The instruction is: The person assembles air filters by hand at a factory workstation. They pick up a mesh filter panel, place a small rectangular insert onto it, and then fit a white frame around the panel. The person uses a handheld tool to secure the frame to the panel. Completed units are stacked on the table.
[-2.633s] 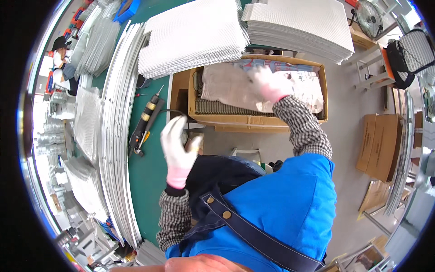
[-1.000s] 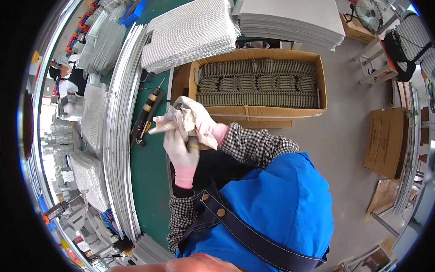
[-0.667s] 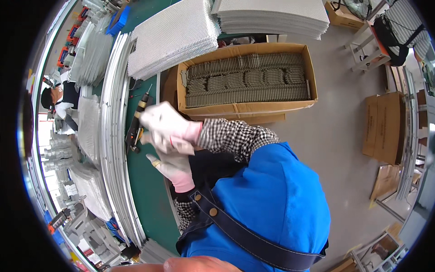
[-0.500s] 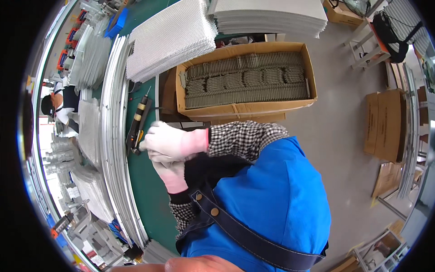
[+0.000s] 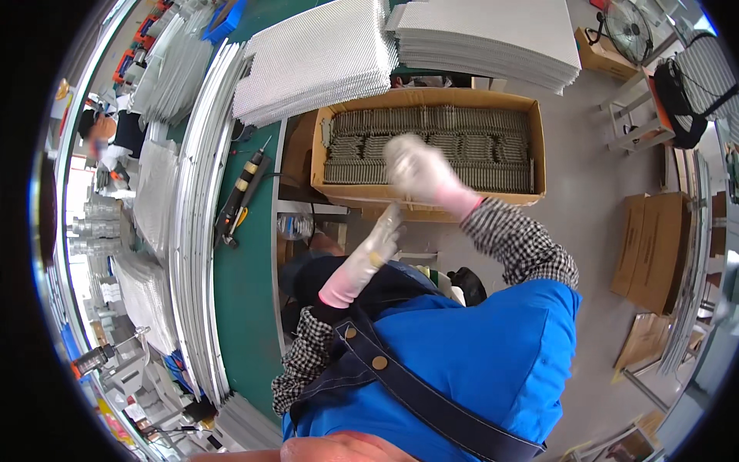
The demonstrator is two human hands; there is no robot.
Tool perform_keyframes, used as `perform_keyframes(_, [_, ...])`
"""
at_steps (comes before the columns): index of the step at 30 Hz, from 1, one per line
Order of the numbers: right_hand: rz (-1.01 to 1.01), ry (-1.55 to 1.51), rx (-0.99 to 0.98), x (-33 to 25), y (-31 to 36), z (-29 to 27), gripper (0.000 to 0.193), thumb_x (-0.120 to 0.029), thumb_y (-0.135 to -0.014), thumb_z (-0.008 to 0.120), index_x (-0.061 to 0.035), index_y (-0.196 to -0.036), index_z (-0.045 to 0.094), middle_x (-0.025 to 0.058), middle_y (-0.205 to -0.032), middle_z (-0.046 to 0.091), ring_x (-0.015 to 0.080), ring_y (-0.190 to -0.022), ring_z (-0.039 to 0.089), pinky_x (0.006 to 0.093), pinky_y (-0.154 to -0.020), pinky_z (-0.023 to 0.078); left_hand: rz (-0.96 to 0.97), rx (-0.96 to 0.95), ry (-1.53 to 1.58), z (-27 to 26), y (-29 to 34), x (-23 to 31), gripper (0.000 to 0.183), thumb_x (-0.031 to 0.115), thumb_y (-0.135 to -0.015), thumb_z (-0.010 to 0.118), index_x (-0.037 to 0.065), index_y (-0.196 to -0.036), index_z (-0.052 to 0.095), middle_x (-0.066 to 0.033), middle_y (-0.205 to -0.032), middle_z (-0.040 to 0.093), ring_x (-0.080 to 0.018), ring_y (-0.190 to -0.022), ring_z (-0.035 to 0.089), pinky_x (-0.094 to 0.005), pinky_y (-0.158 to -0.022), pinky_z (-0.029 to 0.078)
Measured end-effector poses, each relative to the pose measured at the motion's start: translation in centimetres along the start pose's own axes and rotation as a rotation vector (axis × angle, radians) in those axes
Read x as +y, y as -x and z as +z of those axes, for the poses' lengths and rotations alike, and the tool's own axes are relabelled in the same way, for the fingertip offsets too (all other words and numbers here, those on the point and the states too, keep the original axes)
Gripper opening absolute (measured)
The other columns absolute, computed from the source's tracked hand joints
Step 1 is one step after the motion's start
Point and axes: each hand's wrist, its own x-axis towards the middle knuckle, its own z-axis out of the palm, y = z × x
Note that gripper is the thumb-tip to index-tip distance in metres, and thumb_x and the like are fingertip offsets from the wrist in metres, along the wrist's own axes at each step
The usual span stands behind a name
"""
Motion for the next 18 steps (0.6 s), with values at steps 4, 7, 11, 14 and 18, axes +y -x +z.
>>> perform_keyframes(4, [0.304,0.324,0.376,11.2,-5.3,-9.1,0.039,-0.024,-0.091,0.07,-0.0041,-0.123,0.065,0.0202,-0.109,0.075,0.0281,-0.107,0.073,0.0386,-0.093,0.057,-0.05,-0.056,0.017,0.1,0.4,2.1,0.066,0.039,-0.109,0.054,-0.001,-0.158,0.036,-0.0188,-0.157,0.046,-0.0281,-0.145,0.045,-0.0369,-0.12,0.033])
perform_keyframes(7, [0.597,0.668,0.241,14.2,-10.6,-12.4,0.056,-0.041,-0.088,0.068,-0.0002,-0.126,0.065,0.0254,-0.117,0.072,0.0388,-0.112,0.07,0.0453,-0.097,0.054,-0.068,0.128,-0.057,-1.0,1.3,1.7,0.054,0.036,-0.11,0.052,-0.003,-0.147,0.051,-0.0168,-0.14,0.062,-0.0238,-0.133,0.057,-0.0353,-0.115,0.04])
perform_keyframes(11, [0.567,0.748,-0.018,16.9,-13.8,-13.2,0.07,-0.046,-0.085,0.068,0.0004,-0.136,0.058,0.0323,-0.126,0.066,0.0432,-0.12,0.065,0.0493,-0.103,0.051,-0.036,0.294,-0.008,-3.0,2.8,-0.2,0.051,0.035,-0.109,0.054,-0.005,-0.142,0.055,-0.017,-0.134,0.066,-0.0241,-0.128,0.061,-0.036,-0.112,0.044])
perform_keyframes(14, [0.362,1.076,0.128,12.6,-12.0,-11.3,0.058,-0.041,-0.09,0.065,-0.0017,-0.133,0.061,0.0293,-0.126,0.066,0.0435,-0.121,0.062,0.0532,-0.102,0.05,-0.047,0.421,0.05,-3.9,4.2,-1.0,0.05,0.034,-0.108,0.054,-0.005,-0.139,0.058,-0.0146,-0.13,0.067,-0.0222,-0.123,0.063,-0.0345,-0.109,0.045])
perform_keyframes(18, [0.086,1.194,0.177,15.6,-12.6,-11.5,0.037,-0.03,-0.097,0.059,-0.0021,-0.119,0.069,0.0258,-0.118,0.068,0.0449,-0.112,0.063,0.0548,-0.096,0.051,-0.165,0.526,0.115,-4.8,6.1,-3.4,0.047,0.032,-0.108,0.052,-0.004,-0.137,0.06,-0.0124,-0.127,0.068,-0.0198,-0.119,0.064,-0.0335,-0.106,0.046])
